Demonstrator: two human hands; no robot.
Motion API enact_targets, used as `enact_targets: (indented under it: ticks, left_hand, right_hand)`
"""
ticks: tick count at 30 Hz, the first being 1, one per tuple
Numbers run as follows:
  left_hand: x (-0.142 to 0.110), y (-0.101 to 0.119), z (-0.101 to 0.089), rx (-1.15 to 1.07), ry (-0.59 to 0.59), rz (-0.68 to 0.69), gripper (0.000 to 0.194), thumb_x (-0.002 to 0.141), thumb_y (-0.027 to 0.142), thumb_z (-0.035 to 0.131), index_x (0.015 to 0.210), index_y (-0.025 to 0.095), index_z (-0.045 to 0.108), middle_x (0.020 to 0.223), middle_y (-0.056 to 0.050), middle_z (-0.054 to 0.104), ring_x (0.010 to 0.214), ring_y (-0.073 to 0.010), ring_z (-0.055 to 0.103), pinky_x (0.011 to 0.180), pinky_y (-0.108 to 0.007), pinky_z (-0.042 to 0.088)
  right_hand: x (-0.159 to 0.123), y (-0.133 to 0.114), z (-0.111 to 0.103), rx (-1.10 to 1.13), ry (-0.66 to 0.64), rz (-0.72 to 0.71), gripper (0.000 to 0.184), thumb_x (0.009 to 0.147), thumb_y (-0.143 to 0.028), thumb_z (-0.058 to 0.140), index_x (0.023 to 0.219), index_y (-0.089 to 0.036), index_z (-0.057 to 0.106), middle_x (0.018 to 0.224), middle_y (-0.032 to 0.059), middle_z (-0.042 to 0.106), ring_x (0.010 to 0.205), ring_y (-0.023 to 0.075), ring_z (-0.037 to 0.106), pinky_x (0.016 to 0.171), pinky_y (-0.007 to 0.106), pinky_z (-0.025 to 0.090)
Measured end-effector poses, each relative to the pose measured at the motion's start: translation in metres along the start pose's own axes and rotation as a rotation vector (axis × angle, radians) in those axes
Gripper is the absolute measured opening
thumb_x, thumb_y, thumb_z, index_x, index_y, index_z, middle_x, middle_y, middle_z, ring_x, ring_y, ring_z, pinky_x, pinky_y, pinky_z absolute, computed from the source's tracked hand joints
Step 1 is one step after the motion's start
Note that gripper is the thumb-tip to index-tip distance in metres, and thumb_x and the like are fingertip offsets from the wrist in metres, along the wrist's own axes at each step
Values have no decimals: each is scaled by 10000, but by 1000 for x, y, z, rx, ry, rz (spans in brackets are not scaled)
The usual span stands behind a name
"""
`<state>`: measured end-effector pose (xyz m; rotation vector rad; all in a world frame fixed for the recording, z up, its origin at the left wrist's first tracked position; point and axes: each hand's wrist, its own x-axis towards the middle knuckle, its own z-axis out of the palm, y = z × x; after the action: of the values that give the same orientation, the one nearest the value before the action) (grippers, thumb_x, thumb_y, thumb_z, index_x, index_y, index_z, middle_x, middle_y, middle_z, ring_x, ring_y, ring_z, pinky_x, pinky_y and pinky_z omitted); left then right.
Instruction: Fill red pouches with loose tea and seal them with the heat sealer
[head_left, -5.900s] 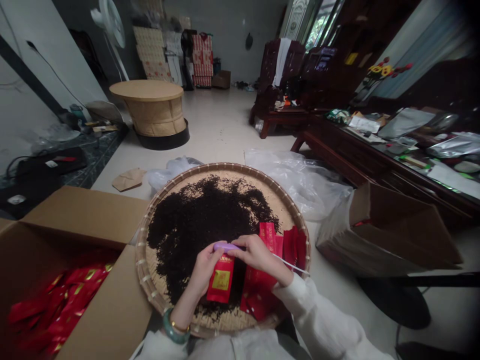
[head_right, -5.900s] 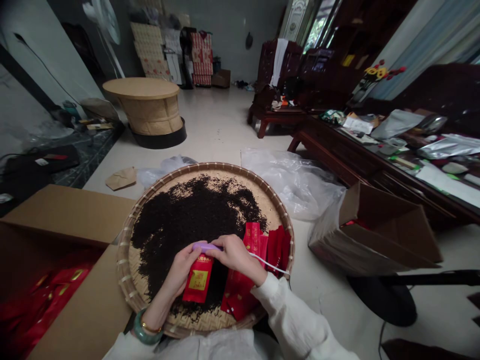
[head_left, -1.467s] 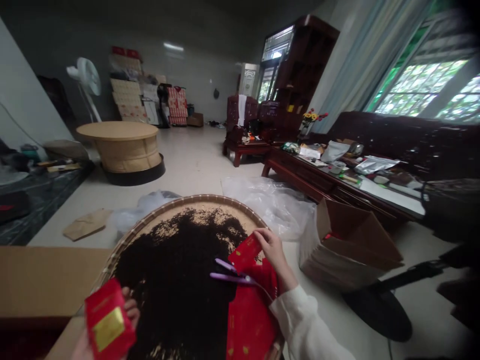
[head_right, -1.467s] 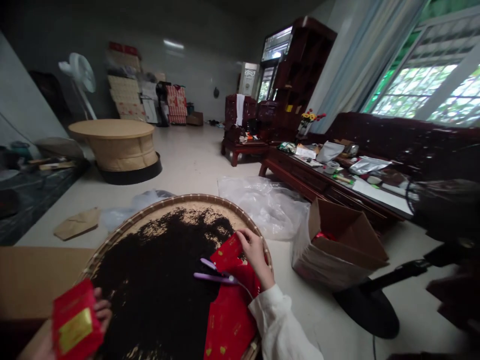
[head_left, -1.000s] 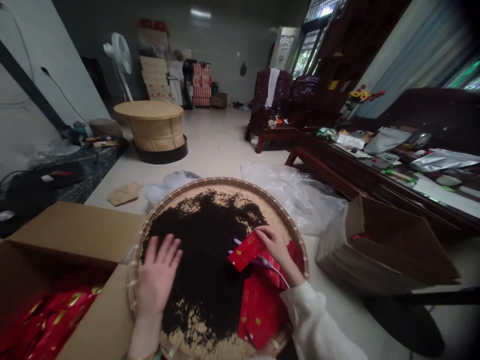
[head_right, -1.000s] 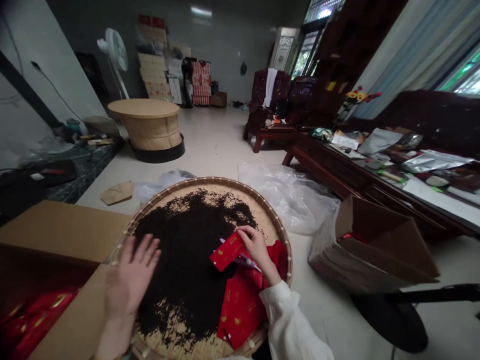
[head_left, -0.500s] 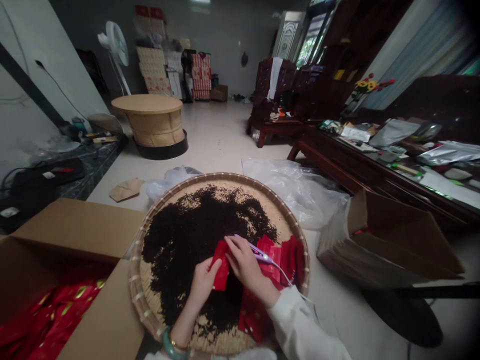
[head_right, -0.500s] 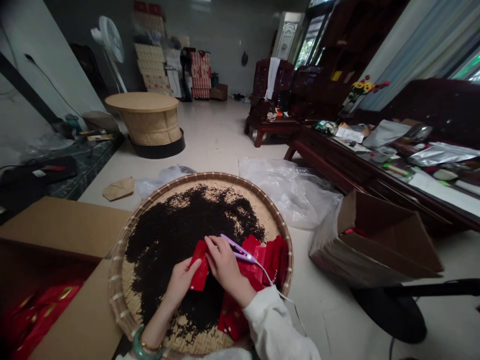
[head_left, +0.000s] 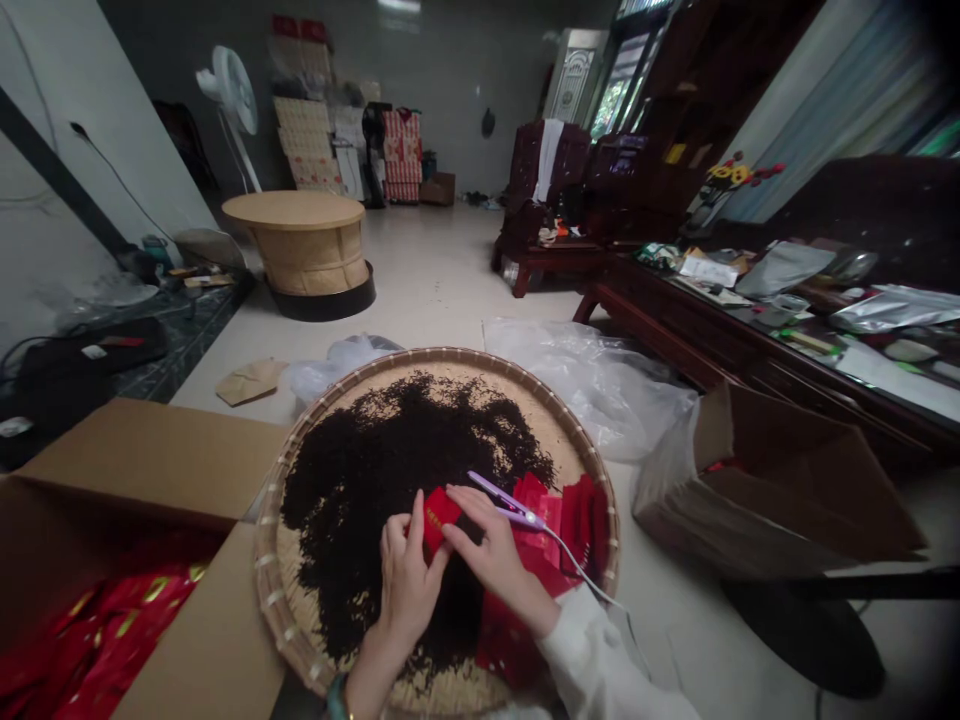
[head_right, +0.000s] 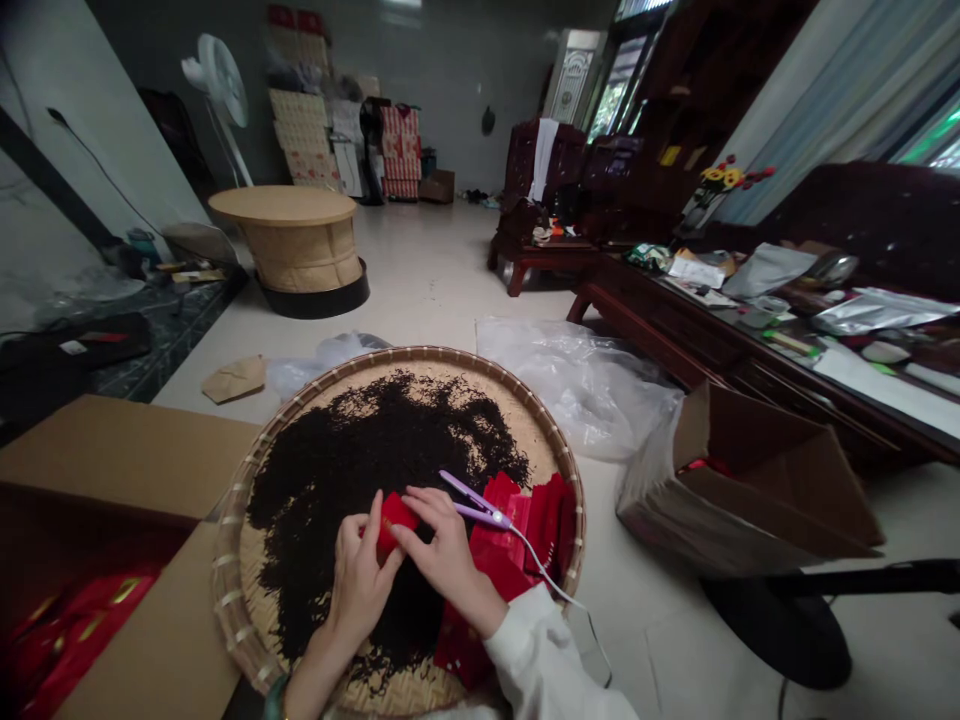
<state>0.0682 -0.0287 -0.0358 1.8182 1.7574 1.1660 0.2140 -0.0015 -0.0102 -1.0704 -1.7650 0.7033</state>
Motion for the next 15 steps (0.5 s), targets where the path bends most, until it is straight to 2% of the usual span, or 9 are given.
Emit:
enact_targets:
  ticks: [2,5,8,12,15]
  left_hand:
    - [-2,-2,1,40,14,30,524,865,365,498,1343,150,511,884,-83,523,830,-258,556,788,-451,490]
    - [-1,-6,2,-42,-22,36,470,909,260,386,1356,160,488,860,-71,542,782,-221,593,741,-376,508]
    - [1,-7,0,-150,-38,-11,392,911,258,404,1248,173,585,885,-84,611,819,-214,635,735,-331,522]
    - [3,-2,-7,-241,-20,-46,250,881,309,508,979,194,707,832,-66,670,787,-201,653,732,-302,532]
    - [3,2,-10,-285,-24,-49,212,847,323,561,885,199,728,778,-52,688,730,-189,655,696,-282,535]
  right_hand:
    - [0,-2,5,35,5,90,264,837,-295,648,1088,-231,696,1094,107,682,1027,247,608,905,432,501]
    - [-2,-4,12,131,-31,175,180,822,-223,645,986,-225,716,945,73,690,875,207,637,791,358,534]
    - [-5,-3,15,152,-54,182,137,813,-172,627,923,-214,699,910,56,668,846,191,627,753,329,530]
    - [-5,-1,10,-88,-39,121,71,811,-164,632,861,-209,656,892,57,584,861,207,561,754,351,500]
    - [0,-2,2,-233,-113,37,33,838,-174,613,845,-201,630,866,58,547,844,213,528,721,343,482]
